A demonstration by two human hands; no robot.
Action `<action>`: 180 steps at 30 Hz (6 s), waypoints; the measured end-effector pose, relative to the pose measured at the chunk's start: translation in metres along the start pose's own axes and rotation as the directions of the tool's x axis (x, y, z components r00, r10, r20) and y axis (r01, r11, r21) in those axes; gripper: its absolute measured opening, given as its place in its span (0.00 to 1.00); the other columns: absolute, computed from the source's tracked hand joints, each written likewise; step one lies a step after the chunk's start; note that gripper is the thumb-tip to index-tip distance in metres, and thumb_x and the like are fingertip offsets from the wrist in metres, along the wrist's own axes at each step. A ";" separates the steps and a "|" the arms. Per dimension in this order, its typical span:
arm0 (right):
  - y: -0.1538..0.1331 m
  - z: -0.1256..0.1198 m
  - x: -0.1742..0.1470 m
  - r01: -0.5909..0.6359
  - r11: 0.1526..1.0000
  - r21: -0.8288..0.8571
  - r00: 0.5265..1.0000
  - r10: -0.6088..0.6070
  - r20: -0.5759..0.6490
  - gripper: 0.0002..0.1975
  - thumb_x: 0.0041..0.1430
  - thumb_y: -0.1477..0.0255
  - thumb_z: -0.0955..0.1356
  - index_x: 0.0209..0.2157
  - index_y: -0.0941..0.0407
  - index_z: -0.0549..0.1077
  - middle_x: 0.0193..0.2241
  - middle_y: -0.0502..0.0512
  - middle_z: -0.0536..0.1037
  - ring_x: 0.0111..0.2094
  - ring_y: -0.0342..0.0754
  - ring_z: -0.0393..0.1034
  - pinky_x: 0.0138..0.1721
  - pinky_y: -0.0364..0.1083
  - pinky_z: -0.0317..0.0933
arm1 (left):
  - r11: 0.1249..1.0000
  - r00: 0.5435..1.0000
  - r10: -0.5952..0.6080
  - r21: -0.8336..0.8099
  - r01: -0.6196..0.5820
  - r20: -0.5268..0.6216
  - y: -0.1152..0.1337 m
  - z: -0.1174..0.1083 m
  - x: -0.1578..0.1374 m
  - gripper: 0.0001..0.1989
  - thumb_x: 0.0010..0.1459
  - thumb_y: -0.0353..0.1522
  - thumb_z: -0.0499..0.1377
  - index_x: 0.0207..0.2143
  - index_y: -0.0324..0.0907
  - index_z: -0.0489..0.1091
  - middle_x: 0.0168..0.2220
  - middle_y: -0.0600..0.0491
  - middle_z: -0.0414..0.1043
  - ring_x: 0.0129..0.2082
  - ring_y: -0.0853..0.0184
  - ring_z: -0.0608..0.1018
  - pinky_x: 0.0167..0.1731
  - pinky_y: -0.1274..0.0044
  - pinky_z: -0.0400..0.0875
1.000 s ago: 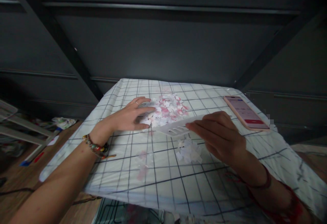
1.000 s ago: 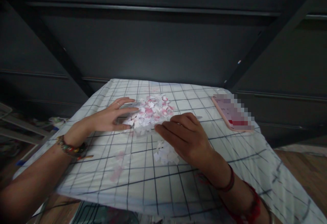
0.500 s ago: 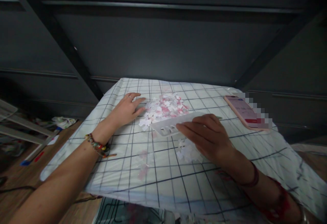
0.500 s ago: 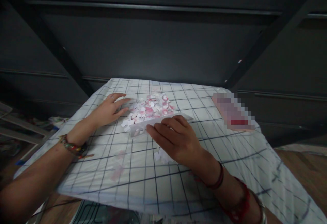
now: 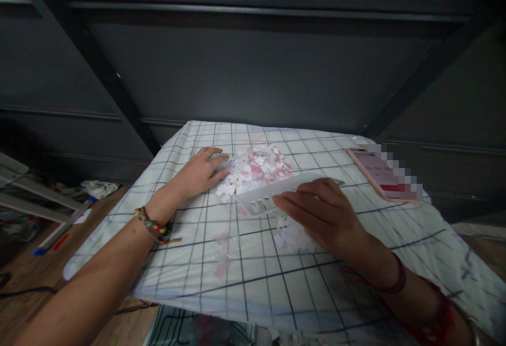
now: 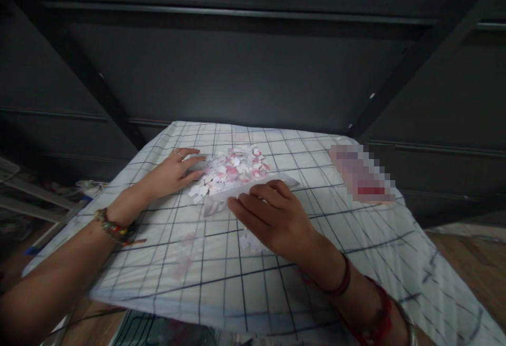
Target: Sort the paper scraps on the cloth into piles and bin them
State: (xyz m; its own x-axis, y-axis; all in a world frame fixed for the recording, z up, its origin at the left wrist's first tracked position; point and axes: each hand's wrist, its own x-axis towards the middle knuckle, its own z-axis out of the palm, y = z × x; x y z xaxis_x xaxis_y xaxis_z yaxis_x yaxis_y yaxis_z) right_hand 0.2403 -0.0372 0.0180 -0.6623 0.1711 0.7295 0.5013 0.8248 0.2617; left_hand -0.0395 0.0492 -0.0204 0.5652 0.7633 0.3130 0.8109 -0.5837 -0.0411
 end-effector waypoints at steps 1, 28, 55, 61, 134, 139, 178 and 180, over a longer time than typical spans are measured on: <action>0.000 0.002 0.000 0.009 1.000 0.014 1.000 -0.009 0.016 0.09 0.58 0.83 0.62 0.37 0.60 0.70 0.29 0.52 0.78 0.32 0.44 0.65 0.32 0.46 0.59 | 1.000 1.000 0.002 0.000 -0.002 0.003 0.000 0.000 0.000 0.24 0.64 0.41 0.45 0.52 0.34 0.66 0.52 0.39 0.62 0.53 0.54 0.65 0.53 0.64 0.60; -0.001 -0.010 0.000 -0.030 1.000 0.004 1.000 0.030 0.003 0.10 0.55 0.85 0.65 0.38 0.61 0.71 0.32 0.54 0.79 0.35 0.45 0.65 0.35 0.47 0.60 | 0.997 0.998 0.020 -0.079 -0.016 0.056 0.002 0.000 0.000 0.21 0.64 0.40 0.46 0.51 0.38 0.66 0.52 0.42 0.62 0.53 0.57 0.65 0.53 0.66 0.61; 0.007 -0.008 -0.007 -0.104 0.990 0.096 0.991 0.112 -0.080 0.12 0.56 0.84 0.63 0.39 0.58 0.72 0.30 0.54 0.78 0.35 0.46 0.65 0.34 0.47 0.62 | 0.996 0.999 0.040 -0.079 -0.037 0.035 0.001 0.001 0.001 0.19 0.63 0.38 0.46 0.50 0.39 0.67 0.51 0.43 0.63 0.52 0.57 0.65 0.53 0.65 0.61; 0.006 -0.002 -0.003 -0.058 0.988 0.143 0.998 0.062 -0.022 0.09 0.58 0.84 0.61 0.34 0.59 0.71 0.28 0.53 0.78 0.32 0.45 0.64 0.34 0.46 0.61 | 0.996 0.998 0.047 -0.075 -0.044 0.044 0.001 0.001 0.000 0.20 0.63 0.38 0.46 0.50 0.37 0.67 0.52 0.41 0.62 0.53 0.56 0.65 0.53 0.65 0.61; 0.031 -0.026 -0.020 -0.063 0.995 -0.081 0.996 0.067 0.055 0.15 0.52 0.88 0.62 0.37 0.57 0.70 0.30 0.52 0.76 0.34 0.45 0.66 0.36 0.47 0.63 | 0.996 0.997 0.058 -0.076 -0.054 0.058 -0.001 0.000 0.000 0.17 0.62 0.35 0.48 0.49 0.38 0.68 0.52 0.41 0.62 0.52 0.57 0.65 0.53 0.66 0.61; 0.028 -0.018 -0.015 -0.061 0.994 -0.095 0.998 0.060 -0.017 0.13 0.53 0.87 0.63 0.38 0.58 0.71 0.29 0.52 0.76 0.33 0.46 0.66 0.34 0.46 0.63 | 0.997 0.995 0.047 -0.070 -0.041 0.086 0.000 -0.001 0.001 0.17 0.62 0.35 0.48 0.49 0.39 0.67 0.52 0.43 0.61 0.53 0.57 0.65 0.53 0.66 0.61; 0.029 -0.016 -0.019 -0.077 0.990 -0.122 0.996 0.082 0.037 0.17 0.51 0.88 0.61 0.37 0.57 0.72 0.28 0.51 0.76 0.33 0.46 0.67 0.34 0.47 0.63 | 0.996 0.997 0.043 -0.077 -0.038 0.063 -0.002 -0.002 0.001 0.17 0.62 0.36 0.47 0.49 0.40 0.67 0.53 0.44 0.62 0.53 0.57 0.65 0.53 0.64 0.61; 0.028 -0.015 -0.019 -0.075 0.988 -0.132 0.996 0.080 0.031 0.17 0.51 0.88 0.61 0.37 0.57 0.72 0.29 0.51 0.76 0.33 0.46 0.66 0.34 0.46 0.63 | 0.996 0.997 0.047 -0.074 -0.042 0.064 -0.002 -0.002 0.001 0.18 0.62 0.36 0.47 0.49 0.39 0.67 0.52 0.43 0.62 0.52 0.57 0.65 0.53 0.64 0.61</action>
State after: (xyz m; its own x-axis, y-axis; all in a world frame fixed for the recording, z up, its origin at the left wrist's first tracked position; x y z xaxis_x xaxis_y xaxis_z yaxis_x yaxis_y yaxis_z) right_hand 0.2751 -0.0249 0.0211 -0.6368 0.2532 0.7283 0.6191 0.7310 0.2872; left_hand -0.0409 0.0501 -0.0180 0.6114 0.7511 0.2491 0.7728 -0.6344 0.0161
